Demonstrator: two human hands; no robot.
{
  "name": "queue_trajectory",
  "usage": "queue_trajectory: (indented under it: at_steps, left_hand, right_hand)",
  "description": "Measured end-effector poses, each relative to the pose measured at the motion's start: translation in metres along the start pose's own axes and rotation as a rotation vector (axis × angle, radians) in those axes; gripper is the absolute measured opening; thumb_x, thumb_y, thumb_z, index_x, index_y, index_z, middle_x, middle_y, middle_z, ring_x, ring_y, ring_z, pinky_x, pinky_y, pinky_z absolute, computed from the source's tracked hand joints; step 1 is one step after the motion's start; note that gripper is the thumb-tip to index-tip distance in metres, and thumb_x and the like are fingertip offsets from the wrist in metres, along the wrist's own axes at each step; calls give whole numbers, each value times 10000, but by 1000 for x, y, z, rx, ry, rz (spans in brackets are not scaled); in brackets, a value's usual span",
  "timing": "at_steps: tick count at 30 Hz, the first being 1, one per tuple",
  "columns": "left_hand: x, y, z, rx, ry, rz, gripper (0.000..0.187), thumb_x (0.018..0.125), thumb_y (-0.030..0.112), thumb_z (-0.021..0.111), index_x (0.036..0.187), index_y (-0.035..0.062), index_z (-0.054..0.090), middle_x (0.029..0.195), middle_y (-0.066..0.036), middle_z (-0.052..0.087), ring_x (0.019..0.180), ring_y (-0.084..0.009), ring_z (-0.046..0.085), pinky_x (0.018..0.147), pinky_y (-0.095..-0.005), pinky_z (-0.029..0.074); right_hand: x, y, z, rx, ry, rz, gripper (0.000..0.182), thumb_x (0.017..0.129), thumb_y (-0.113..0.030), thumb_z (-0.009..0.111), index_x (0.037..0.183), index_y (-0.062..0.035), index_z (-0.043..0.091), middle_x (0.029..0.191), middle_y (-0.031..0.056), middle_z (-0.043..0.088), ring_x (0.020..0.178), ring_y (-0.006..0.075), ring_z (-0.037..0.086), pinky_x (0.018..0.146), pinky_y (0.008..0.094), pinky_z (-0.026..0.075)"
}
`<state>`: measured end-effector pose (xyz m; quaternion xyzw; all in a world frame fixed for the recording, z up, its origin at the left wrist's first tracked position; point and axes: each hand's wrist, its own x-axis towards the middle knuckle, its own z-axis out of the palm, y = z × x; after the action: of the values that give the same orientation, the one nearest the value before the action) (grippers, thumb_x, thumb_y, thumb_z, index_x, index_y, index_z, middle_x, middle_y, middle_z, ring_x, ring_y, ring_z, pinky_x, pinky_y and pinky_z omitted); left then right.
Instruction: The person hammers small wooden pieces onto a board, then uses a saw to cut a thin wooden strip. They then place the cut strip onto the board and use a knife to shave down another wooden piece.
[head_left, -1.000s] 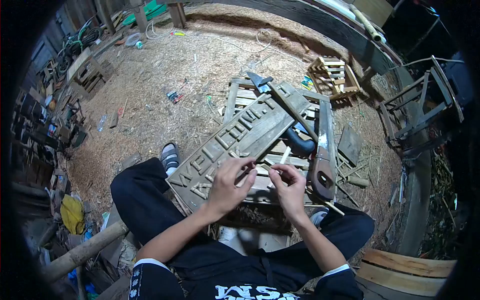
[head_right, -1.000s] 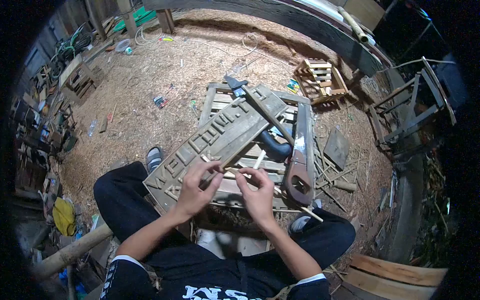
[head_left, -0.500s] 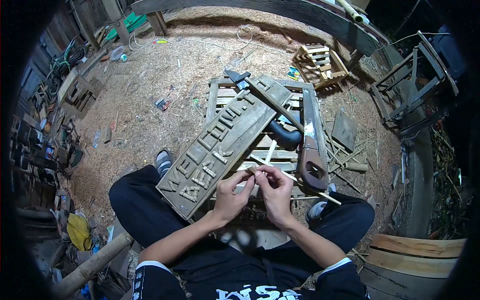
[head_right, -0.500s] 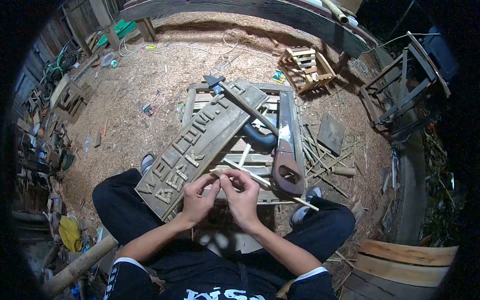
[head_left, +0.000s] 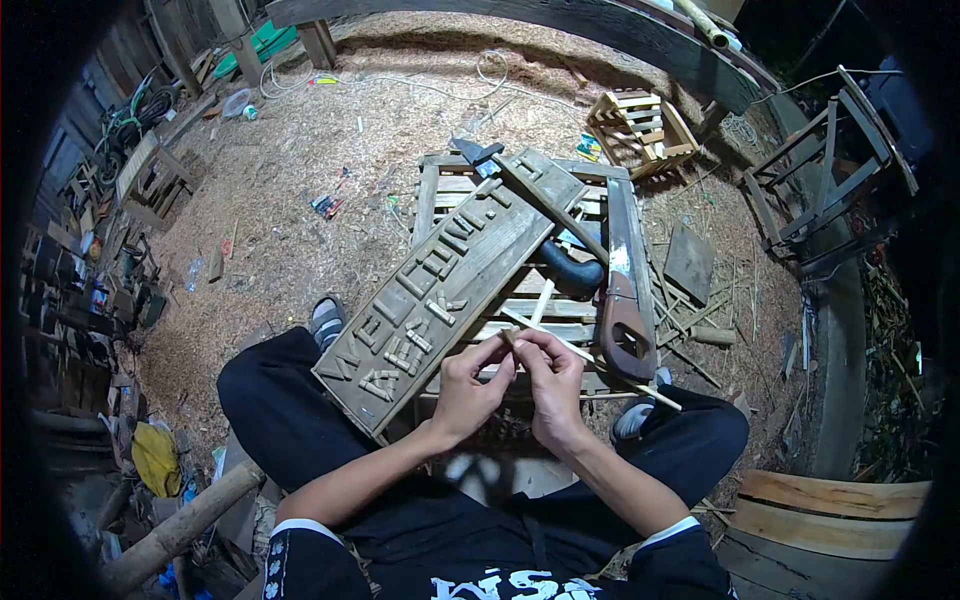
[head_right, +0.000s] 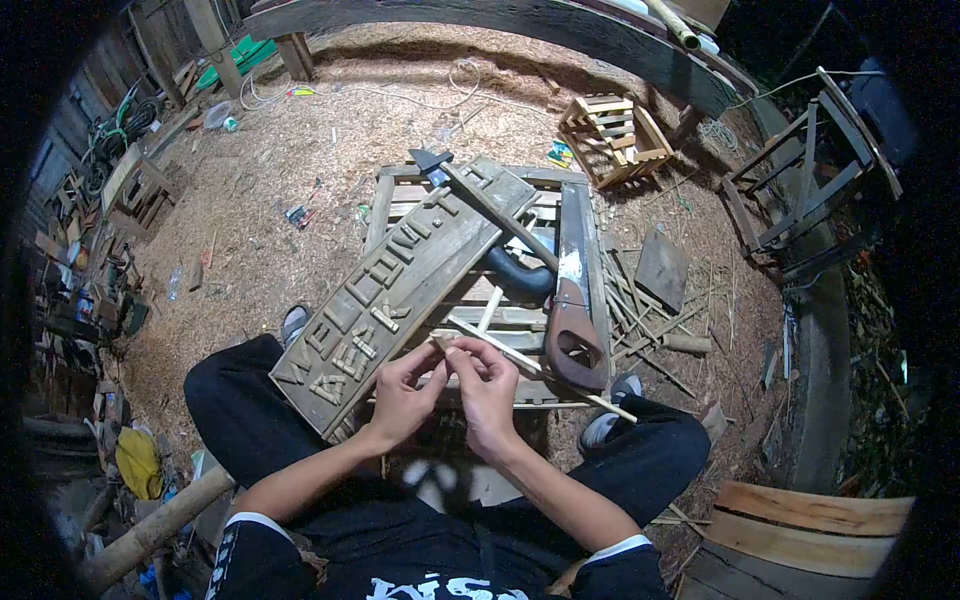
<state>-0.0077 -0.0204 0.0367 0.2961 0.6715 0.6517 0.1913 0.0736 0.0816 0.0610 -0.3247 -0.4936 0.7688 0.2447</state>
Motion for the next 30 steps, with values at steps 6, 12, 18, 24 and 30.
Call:
queue_trajectory:
  at_steps: [6,12,18,24,30]
  left_hand:
    - [0,3,-2,13,-58,-64,341,990,86,708,1309,-34,691,964,-129,780,848,-133,740,737,-295,583]
    - [10,5,-9,-201,-138,-205,409,1029,131,690,1385,-63,632,1108,-95,769,988,-103,703,839,-263,573]
    - [15,5,-21,-260,-171,-290,430,1031,128,689,1412,-56,614,1143,-97,753,1044,-108,693,903,-264,569]
    - [12,12,-23,-189,-220,-245,432,1026,117,692,1415,-55,612,1118,-88,748,1018,-102,690,899,-265,568]
    - [12,8,-24,-234,-287,-241,443,1025,127,697,1415,-62,609,1125,-93,748,1009,-107,695,901,-273,569]
  right_hand:
    - [-1,-2,-6,33,4,54,154,975,-84,727,1101,2,738,954,36,733,850,76,649,766,234,505]
    - [-1,-19,-10,-206,-30,-16,478,1094,-276,357,1383,-2,621,779,-74,395,718,56,338,657,234,292]
    - [6,-7,-23,-431,-106,-252,396,1116,-245,412,1386,2,563,818,-14,491,768,84,445,723,272,396]
    - [4,-22,-28,-530,-172,-250,291,1058,-163,628,1280,11,558,869,65,648,793,122,549,721,307,465]
    - [16,-28,-35,-697,-227,-585,285,876,-91,817,1159,-63,796,961,87,728,839,184,647,720,306,510]
